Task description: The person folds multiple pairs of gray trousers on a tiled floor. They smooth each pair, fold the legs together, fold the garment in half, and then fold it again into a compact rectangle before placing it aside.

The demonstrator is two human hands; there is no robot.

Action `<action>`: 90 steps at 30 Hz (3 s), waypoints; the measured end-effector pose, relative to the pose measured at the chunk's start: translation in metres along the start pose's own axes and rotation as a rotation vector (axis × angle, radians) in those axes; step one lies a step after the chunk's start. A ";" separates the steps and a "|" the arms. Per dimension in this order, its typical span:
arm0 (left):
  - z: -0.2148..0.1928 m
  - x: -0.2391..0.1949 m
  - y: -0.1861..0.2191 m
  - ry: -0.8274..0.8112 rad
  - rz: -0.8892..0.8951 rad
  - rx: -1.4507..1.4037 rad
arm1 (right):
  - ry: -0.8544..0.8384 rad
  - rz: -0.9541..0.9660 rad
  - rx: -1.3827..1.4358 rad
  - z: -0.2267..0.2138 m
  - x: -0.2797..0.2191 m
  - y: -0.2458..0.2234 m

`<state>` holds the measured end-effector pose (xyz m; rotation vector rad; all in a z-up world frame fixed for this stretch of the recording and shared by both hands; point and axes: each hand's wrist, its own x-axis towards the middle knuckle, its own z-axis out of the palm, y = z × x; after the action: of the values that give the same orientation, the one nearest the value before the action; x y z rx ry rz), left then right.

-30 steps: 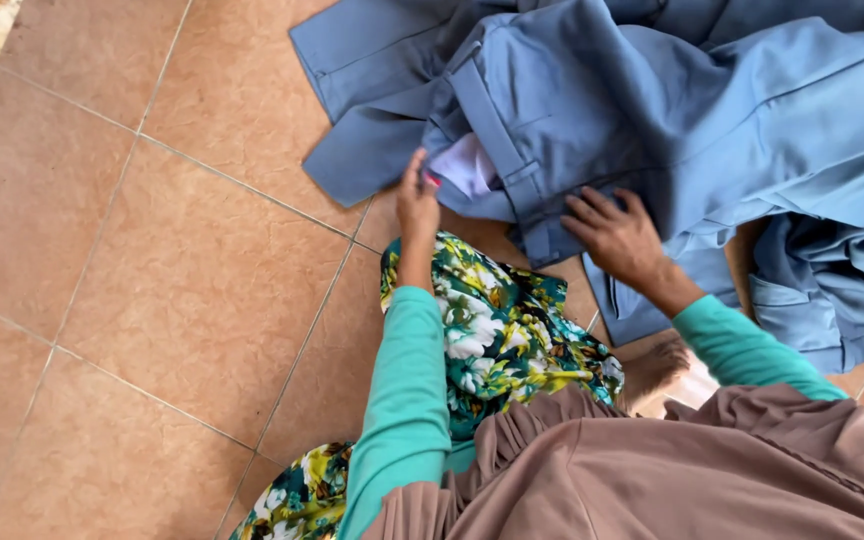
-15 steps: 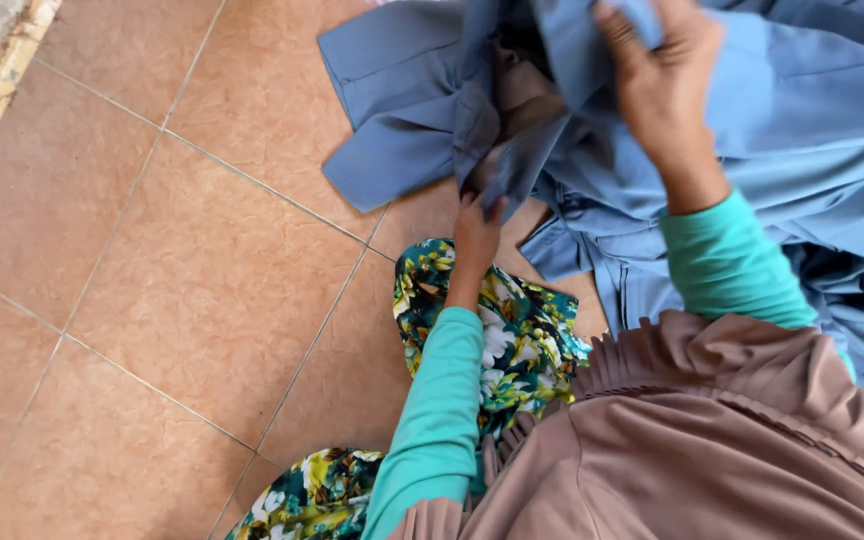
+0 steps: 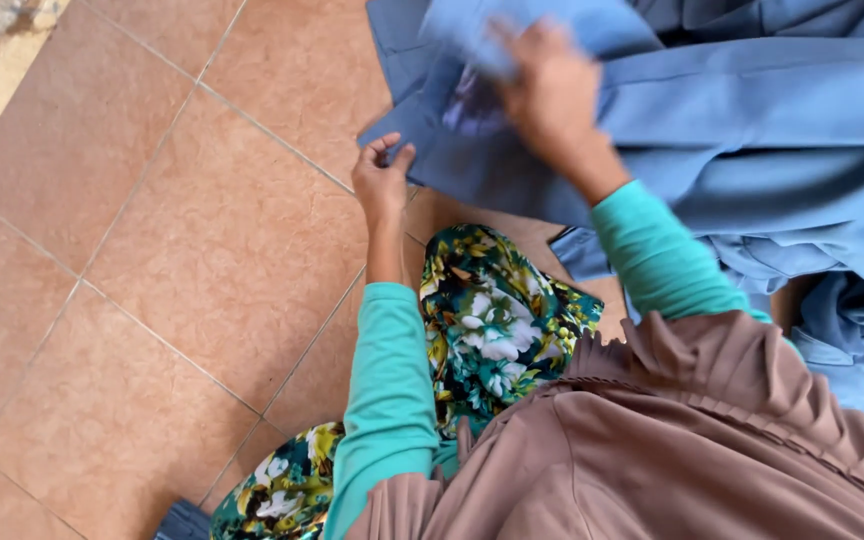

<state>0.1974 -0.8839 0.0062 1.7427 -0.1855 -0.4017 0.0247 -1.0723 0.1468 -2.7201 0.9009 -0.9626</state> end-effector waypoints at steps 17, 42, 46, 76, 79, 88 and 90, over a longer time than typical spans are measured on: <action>0.008 -0.007 -0.085 0.150 -0.449 -0.599 | -0.461 -0.264 0.117 0.079 -0.147 -0.057; -0.134 0.045 -0.079 0.357 -0.702 -0.573 | -0.639 -0.309 -0.104 0.161 -0.149 -0.116; -0.228 0.028 -0.110 0.477 -0.671 -0.709 | -0.780 -0.424 -0.076 0.206 -0.174 -0.183; -0.264 -0.177 -0.091 0.363 -0.911 -1.015 | -0.665 -0.804 -0.136 0.144 -0.243 -0.276; -0.239 -0.135 -0.195 0.441 -0.935 -1.085 | -0.689 -0.763 -0.266 0.127 -0.217 -0.252; -0.384 -0.114 -0.242 0.713 -0.840 -1.201 | -0.830 -0.641 -0.121 0.149 -0.221 -0.267; -0.437 -0.113 -0.293 0.843 -0.797 -1.184 | -0.861 -0.650 -0.061 0.156 -0.230 -0.285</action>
<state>0.2248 -0.3832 -0.1883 0.6013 1.1629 -0.2092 0.1179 -0.7205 -0.0151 -3.0313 -0.1153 0.2618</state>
